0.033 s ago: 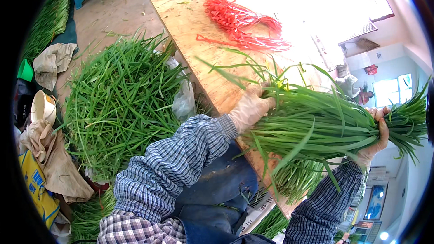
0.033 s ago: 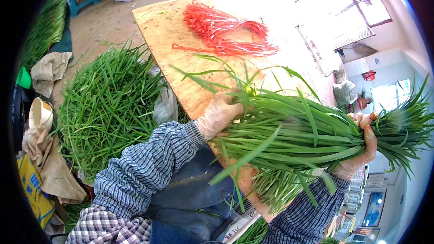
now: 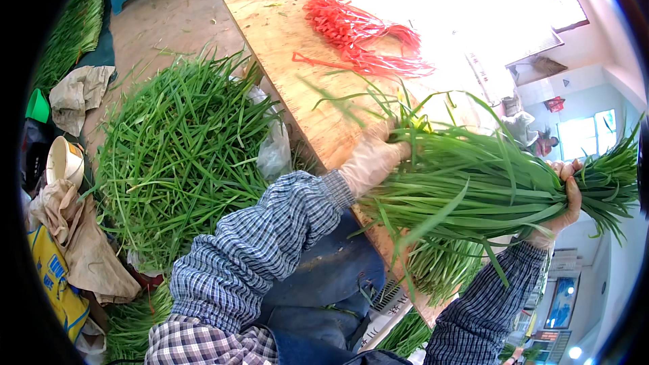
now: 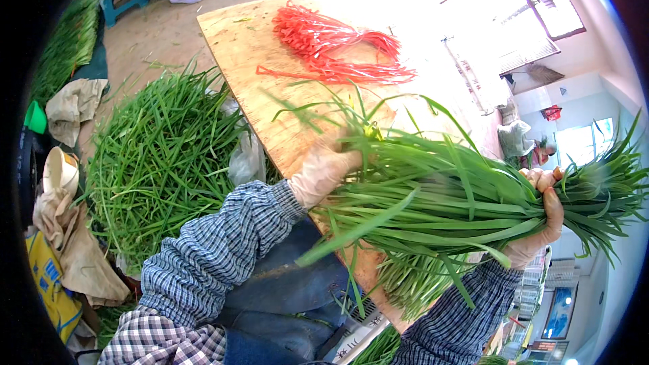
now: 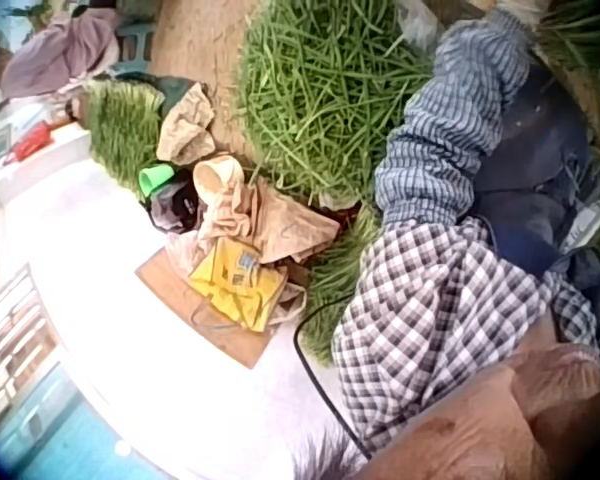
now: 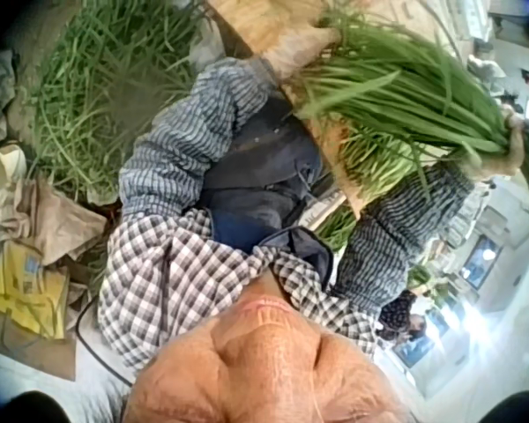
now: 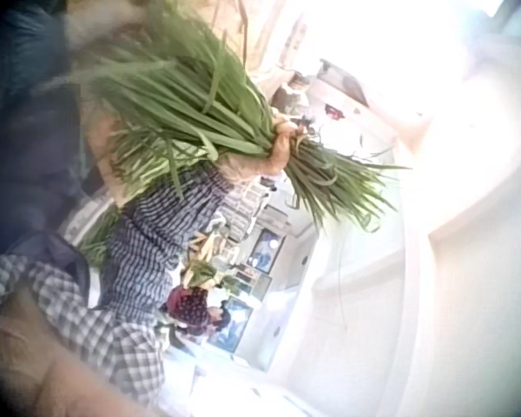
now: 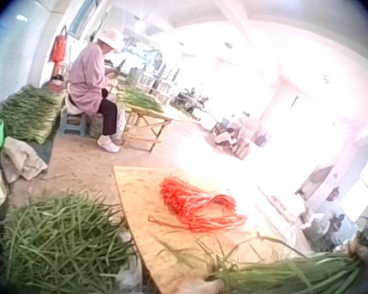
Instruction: The person gathers bunches of green chives, secures them with red plastic ties by hand, and places the completed bunches into a nearby basket.
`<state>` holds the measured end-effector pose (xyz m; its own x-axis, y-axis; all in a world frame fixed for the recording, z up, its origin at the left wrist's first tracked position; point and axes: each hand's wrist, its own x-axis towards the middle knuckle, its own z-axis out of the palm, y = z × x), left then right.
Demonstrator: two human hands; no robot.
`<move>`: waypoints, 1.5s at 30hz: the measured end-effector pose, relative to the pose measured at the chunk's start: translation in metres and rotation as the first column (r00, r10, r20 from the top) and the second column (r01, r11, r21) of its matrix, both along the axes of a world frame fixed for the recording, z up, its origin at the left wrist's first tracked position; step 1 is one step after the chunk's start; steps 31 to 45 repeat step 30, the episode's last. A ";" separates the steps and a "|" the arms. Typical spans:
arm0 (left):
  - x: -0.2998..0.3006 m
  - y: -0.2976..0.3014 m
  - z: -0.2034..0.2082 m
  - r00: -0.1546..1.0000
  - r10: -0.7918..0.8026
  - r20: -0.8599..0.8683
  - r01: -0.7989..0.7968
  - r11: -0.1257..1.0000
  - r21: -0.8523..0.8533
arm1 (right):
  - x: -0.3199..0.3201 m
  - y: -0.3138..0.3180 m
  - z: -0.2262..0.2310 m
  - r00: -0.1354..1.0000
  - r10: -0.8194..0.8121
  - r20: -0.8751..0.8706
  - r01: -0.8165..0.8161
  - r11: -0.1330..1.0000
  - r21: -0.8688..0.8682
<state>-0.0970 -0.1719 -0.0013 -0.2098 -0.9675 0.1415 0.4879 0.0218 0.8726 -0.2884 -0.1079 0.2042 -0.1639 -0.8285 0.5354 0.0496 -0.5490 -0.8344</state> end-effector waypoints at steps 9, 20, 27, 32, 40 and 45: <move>0.012 0.007 0.020 0.937 -0.003 0.349 0.020 0.999 -0.046 | 0.001 -0.002 -0.001 0.997 -0.078 -0.011 0.078 0.997 -0.014; 0.024 0.000 0.006 0.960 -0.271 0.068 0.268 0.962 0.051 | -0.004 0.003 -0.001 0.999 -0.009 -0.049 0.009 1.000 0.007; 0.007 0.000 0.001 0.996 -0.063 0.060 0.069 0.991 -0.111 | 0.003 0.005 0.002 0.999 -0.035 0.002 0.035 0.999 0.039; 0.020 -0.016 0.003 0.906 0.279 0.318 -0.163 0.924 -0.347 | 0.002 0.003 -0.004 0.997 -0.075 0.023 0.074 0.997 0.034; 0.020 -0.016 0.003 0.906 0.279 0.318 -0.163 0.924 -0.347 | 0.002 0.003 -0.004 0.997 -0.075 0.023 0.074 0.997 0.034; 0.020 -0.016 0.003 0.906 0.279 0.318 -0.163 0.924 -0.347 | 0.002 0.003 -0.004 0.997 -0.075 0.023 0.074 0.997 0.034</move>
